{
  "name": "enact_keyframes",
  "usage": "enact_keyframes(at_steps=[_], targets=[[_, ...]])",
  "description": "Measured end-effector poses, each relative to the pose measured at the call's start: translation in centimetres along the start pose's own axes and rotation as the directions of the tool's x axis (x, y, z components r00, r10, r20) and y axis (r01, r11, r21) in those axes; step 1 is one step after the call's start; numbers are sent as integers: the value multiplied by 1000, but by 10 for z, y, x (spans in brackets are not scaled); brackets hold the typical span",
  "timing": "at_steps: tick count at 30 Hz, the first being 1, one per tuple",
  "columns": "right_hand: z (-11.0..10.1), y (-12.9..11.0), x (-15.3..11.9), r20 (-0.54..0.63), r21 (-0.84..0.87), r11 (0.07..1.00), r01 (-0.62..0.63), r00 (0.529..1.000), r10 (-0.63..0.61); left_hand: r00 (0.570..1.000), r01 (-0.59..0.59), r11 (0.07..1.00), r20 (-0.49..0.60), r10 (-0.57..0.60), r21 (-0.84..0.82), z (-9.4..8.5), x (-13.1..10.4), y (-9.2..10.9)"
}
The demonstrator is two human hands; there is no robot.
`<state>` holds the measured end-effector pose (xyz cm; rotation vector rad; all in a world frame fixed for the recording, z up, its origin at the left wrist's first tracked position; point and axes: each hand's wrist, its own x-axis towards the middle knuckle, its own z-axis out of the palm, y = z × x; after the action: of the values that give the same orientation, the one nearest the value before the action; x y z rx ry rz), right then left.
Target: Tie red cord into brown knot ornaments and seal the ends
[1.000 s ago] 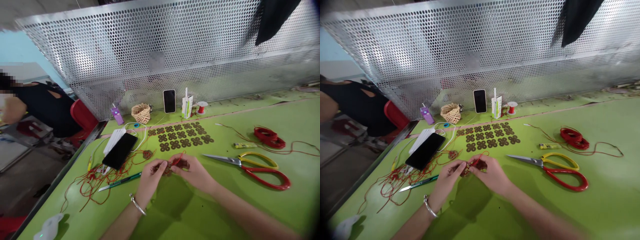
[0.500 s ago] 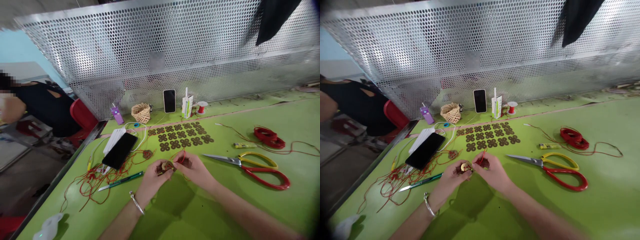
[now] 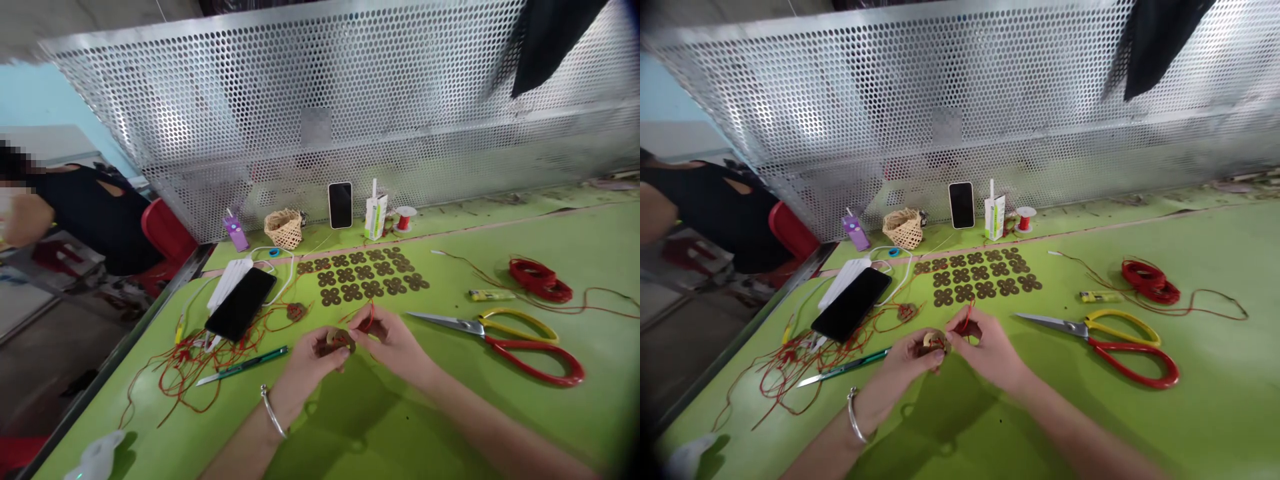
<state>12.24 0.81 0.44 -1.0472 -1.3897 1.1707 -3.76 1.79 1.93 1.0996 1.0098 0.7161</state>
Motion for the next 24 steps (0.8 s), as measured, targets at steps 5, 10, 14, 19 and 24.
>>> enact_keyframes(at_steps=[5, 10, 14, 19, 24], targets=[[-2, -2, 0, 82, -32, 999, 20, 997, -18, 998, -3, 999, -57, 0, -46, 3, -3, 1], [-2, 1, 0, 124, -10, 1000, -26, 992, 27, 991, -51, 996, -125, 42, -68, 4, -3, -2], [2, 1, 0, 121, -11, 994, -109, 987, 109, 992, -64, 997, -114, 60, -34, 3, -3, -1], [3, -3, 1, 85, -69, 990, -122, 988, 128, 988, -68, 997, -134, 71, 29, 4, -1, 0], [3, 0, 1, 59, -58, 994, -97, 993, 101, 982, -76, 996, -168, 82, 42, 6, 0, 0]])
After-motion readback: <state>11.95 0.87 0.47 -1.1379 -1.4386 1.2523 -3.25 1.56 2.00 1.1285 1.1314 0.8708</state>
